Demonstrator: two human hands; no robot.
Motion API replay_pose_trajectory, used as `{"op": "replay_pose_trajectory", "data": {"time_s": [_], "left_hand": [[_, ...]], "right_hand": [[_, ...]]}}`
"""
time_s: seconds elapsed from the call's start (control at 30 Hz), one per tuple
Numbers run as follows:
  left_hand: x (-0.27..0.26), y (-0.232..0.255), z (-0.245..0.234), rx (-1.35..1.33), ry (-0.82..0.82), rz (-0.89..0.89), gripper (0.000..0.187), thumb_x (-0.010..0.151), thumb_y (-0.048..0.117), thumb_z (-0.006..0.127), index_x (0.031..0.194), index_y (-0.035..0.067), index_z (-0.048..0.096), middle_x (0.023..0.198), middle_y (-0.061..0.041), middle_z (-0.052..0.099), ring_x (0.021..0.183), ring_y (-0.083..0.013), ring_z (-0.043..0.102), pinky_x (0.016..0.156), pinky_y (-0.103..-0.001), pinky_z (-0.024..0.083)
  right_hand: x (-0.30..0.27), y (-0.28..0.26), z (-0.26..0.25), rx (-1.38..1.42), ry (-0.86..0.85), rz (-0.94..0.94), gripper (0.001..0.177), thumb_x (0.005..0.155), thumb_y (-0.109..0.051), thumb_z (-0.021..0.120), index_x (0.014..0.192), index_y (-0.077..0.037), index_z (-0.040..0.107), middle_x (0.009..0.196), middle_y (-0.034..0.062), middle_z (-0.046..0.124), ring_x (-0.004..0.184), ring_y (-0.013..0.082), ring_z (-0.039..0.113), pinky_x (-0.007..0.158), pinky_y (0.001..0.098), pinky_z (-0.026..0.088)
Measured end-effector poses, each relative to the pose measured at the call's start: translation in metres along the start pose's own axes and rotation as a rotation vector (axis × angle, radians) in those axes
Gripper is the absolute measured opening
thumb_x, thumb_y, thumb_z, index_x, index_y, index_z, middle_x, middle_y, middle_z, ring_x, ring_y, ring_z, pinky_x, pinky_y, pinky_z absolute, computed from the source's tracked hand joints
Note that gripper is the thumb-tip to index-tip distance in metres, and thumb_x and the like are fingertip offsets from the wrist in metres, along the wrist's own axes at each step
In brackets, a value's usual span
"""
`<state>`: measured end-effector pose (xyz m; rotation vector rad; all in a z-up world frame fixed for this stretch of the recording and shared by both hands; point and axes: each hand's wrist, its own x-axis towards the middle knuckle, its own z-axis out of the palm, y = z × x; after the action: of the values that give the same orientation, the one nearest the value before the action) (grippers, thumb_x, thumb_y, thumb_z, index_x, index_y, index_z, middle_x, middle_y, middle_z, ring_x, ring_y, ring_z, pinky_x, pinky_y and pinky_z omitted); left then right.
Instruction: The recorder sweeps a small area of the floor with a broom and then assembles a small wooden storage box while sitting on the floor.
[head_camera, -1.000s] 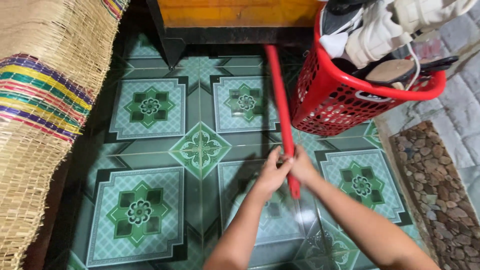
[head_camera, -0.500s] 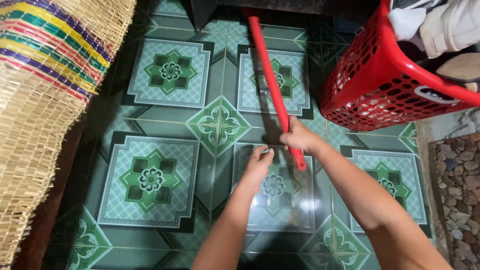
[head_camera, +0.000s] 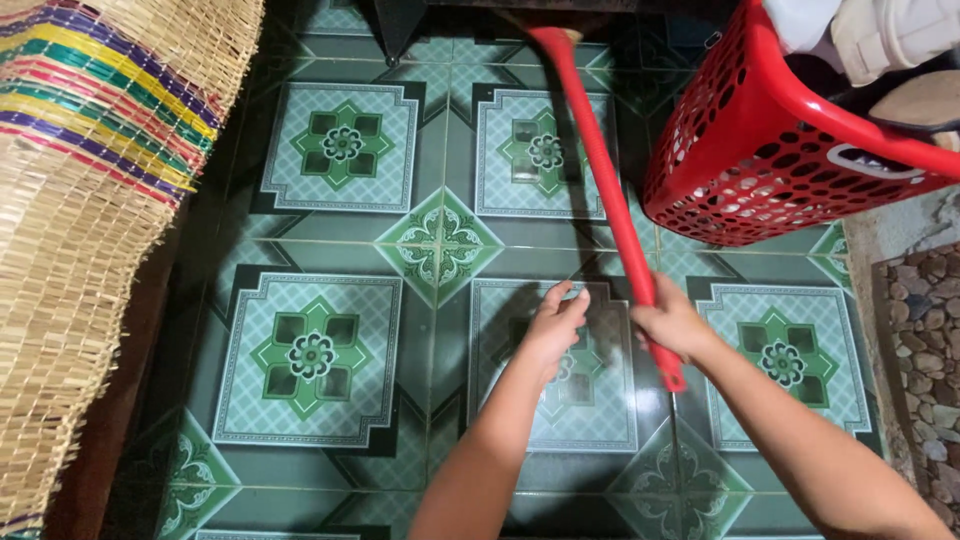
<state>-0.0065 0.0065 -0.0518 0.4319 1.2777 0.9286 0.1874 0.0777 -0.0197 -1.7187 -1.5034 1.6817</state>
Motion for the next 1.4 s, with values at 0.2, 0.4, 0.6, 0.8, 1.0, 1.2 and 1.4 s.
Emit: {"op": "replay_pose_trajectory", "data": {"time_s": [0.2, 0.4, 0.6, 0.8, 1.0, 1.2, 1.4], "left_hand": [[0.004, -0.011, -0.012, -0.105, 0.073, -0.048, 0.074, 0.089, 0.053, 0.064, 0.151, 0.019, 0.044, 0.132, -0.005, 0.063, 0.115, -0.0257, 0.063, 0.091, -0.044, 0.052], [-0.016, -0.007, 0.004, -0.273, 0.04, -0.106, 0.09, 0.085, 0.057, 0.069, 0.158, 0.021, 0.028, 0.142, -0.013, 0.056, 0.122, -0.0317, 0.062, 0.097, -0.052, 0.052], [-0.037, -0.042, 0.037, -0.287, -0.037, -0.22, 0.111, 0.081, 0.052, 0.077, 0.162, 0.027, 0.006, 0.149, -0.01, 0.048, 0.129, -0.0332, 0.055, 0.101, -0.059, 0.048], [-0.074, -0.056, 0.073, -0.368, 0.004, -0.286, 0.092, 0.079, 0.034, 0.079, 0.152, 0.028, 0.024, 0.135, -0.007, 0.054, 0.12, -0.0291, 0.056, 0.097, -0.058, 0.048], [-0.023, -0.093, 0.06, -0.572, 0.697, 0.091, 0.051, 0.083, 0.0, 0.064, 0.131, 0.006, 0.047, 0.121, -0.013, 0.062, 0.106, -0.0253, 0.064, 0.092, -0.038, 0.052], [-0.032, 0.022, -0.048, -0.662, 0.902, 0.132, 0.067, 0.09, 0.012, 0.067, 0.149, 0.003, 0.036, 0.129, -0.018, 0.062, 0.105, -0.0301, 0.067, 0.093, -0.043, 0.054], [-0.053, 0.094, -0.122, -0.762, 0.763, 0.387, 0.081, 0.092, 0.02, 0.065, 0.159, 0.016, 0.02, 0.138, -0.008, 0.056, 0.116, -0.021, 0.06, 0.095, -0.036, 0.051]], "right_hand": [[-0.031, -0.051, 0.044, -0.144, -0.165, 0.043, 0.057, 0.082, 0.002, 0.059, 0.134, -0.008, 0.039, 0.071, 0.0104, 0.058, 0.049, 0.0198, 0.059, 0.044, 0.0372, 0.051], [-0.13, 0.024, -0.011, -0.08, -0.204, 0.133, 0.062, 0.084, 0.0, 0.064, 0.141, -0.013, 0.045, 0.073, 0.0091, 0.058, 0.046, 0.0189, 0.057, 0.042, 0.0359, 0.048], [-0.215, 0.334, -0.094, -0.282, -0.094, -0.057, 0.083, 0.078, -0.001, 0.065, 0.153, -0.022, 0.035, 0.099, 0.0045, 0.066, 0.073, 0.0134, 0.064, 0.063, 0.0275, 0.052], [-0.245, 0.515, -0.152, -0.878, 0.203, -0.228, 0.062, 0.083, -0.019, 0.065, 0.141, -0.031, 0.048, 0.12, 0.0048, 0.075, 0.097, 0.0184, 0.077, 0.09, 0.0262, 0.056], [-0.219, 0.232, -0.101, -0.874, -0.148, -0.08, 0.077, 0.081, -0.026, 0.077, 0.15, -0.026, 0.043, 0.087, 0.0112, 0.079, 0.08, 0.0294, 0.079, 0.073, 0.0374, 0.059], [-0.164, 0.017, 0.002, -0.791, -0.283, -0.174, 0.058, 0.084, -0.024, 0.075, 0.139, -0.022, 0.056, 0.064, 0.0112, 0.069, 0.052, 0.024, 0.067, 0.056, 0.0406, 0.054], [-0.113, -0.034, 0.097, -0.438, -0.29, -0.067, 0.044, 0.085, -0.016, 0.073, 0.126, -0.012, 0.059, 0.068, 0.0023, 0.061, 0.051, 0.0134, 0.056, 0.045, 0.0343, 0.046]]}}
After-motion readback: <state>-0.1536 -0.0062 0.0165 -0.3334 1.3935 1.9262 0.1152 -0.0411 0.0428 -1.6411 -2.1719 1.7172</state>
